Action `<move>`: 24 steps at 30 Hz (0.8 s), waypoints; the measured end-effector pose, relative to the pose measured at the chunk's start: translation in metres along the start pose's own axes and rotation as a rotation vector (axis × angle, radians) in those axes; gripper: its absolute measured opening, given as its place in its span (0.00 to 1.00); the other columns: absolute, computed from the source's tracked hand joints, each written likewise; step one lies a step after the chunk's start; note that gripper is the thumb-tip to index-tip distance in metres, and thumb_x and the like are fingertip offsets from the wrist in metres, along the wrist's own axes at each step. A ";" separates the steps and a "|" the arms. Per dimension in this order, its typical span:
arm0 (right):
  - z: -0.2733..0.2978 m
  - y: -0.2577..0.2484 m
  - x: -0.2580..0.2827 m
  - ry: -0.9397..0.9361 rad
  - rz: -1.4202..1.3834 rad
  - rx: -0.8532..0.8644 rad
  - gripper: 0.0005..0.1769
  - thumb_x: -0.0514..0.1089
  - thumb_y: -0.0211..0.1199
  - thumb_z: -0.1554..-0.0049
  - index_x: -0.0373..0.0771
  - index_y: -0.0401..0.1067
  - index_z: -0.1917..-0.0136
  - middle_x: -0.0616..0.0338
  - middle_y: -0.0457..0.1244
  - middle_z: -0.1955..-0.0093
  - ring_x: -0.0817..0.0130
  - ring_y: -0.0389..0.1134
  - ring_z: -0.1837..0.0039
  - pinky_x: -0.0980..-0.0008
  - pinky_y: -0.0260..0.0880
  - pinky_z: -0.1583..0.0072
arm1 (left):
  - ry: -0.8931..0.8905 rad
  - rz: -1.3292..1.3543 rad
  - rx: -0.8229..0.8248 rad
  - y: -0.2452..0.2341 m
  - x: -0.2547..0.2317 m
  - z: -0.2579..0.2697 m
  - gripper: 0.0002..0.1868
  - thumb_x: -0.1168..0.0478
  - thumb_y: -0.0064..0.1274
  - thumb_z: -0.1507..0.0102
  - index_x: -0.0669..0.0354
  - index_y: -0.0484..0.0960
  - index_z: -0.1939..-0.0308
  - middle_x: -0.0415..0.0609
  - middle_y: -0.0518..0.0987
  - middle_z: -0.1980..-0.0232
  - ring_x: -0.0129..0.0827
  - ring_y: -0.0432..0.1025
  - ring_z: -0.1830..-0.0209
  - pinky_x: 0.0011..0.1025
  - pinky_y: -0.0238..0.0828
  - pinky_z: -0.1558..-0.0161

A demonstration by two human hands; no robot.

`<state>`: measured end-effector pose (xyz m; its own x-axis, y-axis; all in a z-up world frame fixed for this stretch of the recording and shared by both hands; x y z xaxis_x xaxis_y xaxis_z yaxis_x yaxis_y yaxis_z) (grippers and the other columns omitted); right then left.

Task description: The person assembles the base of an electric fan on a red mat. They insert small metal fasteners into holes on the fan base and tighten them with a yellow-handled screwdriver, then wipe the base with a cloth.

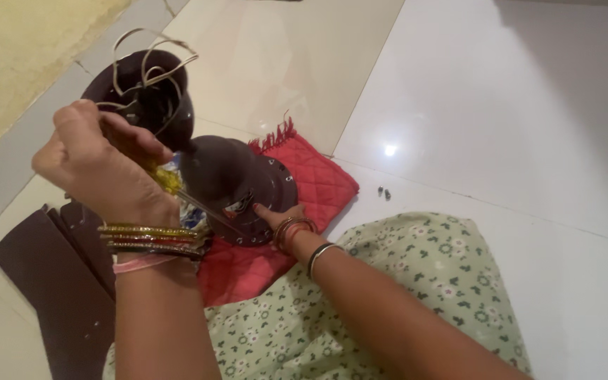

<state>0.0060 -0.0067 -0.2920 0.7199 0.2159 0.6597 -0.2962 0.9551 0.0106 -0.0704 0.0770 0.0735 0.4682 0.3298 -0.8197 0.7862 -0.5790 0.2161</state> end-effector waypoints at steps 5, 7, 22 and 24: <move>-0.010 0.004 -0.004 0.028 0.048 0.034 0.74 0.67 0.78 0.60 0.35 0.36 0.19 0.35 0.68 0.41 0.53 0.71 0.65 0.58 0.71 0.67 | -0.085 0.065 0.110 -0.008 -0.006 -0.004 0.19 0.61 0.43 0.31 0.59 0.66 0.78 0.45 0.63 0.81 0.30 0.58 0.86 0.33 0.53 0.84; -0.011 0.005 -0.003 0.052 0.042 0.049 0.74 0.68 0.77 0.60 0.36 0.35 0.19 0.36 0.68 0.42 0.53 0.70 0.65 0.57 0.70 0.67 | -0.074 0.027 0.138 -0.014 -0.010 -0.004 0.19 0.60 0.43 0.31 0.58 0.65 0.78 0.45 0.60 0.81 0.30 0.56 0.86 0.34 0.51 0.85; -0.009 0.005 -0.001 0.083 -0.004 0.056 0.63 0.63 0.79 0.59 0.26 0.52 0.26 0.34 0.68 0.41 0.47 0.73 0.62 0.55 0.76 0.66 | -0.198 0.154 0.303 -0.029 -0.016 -0.004 0.19 0.60 0.41 0.30 0.59 0.64 0.77 0.44 0.59 0.80 0.29 0.53 0.84 0.33 0.54 0.81; -0.008 0.005 0.000 0.087 -0.023 0.045 0.66 0.62 0.80 0.58 0.28 0.45 0.23 0.34 0.65 0.38 0.44 0.74 0.59 0.54 0.77 0.64 | -0.211 0.190 0.331 -0.029 -0.015 -0.004 0.19 0.60 0.41 0.30 0.59 0.65 0.77 0.45 0.60 0.79 0.30 0.53 0.84 0.33 0.54 0.79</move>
<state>0.0095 -0.0004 -0.2980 0.7782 0.2129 0.5908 -0.3055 0.9503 0.0599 -0.0988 0.0917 0.0818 0.4725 0.0547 -0.8796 0.5064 -0.8337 0.2201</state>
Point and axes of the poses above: each hand's wrist, its own z-axis away from the middle knuckle, its own y-axis out of the palm, x = y × z, the point moved 5 cm from there along -z, towards the middle knuckle
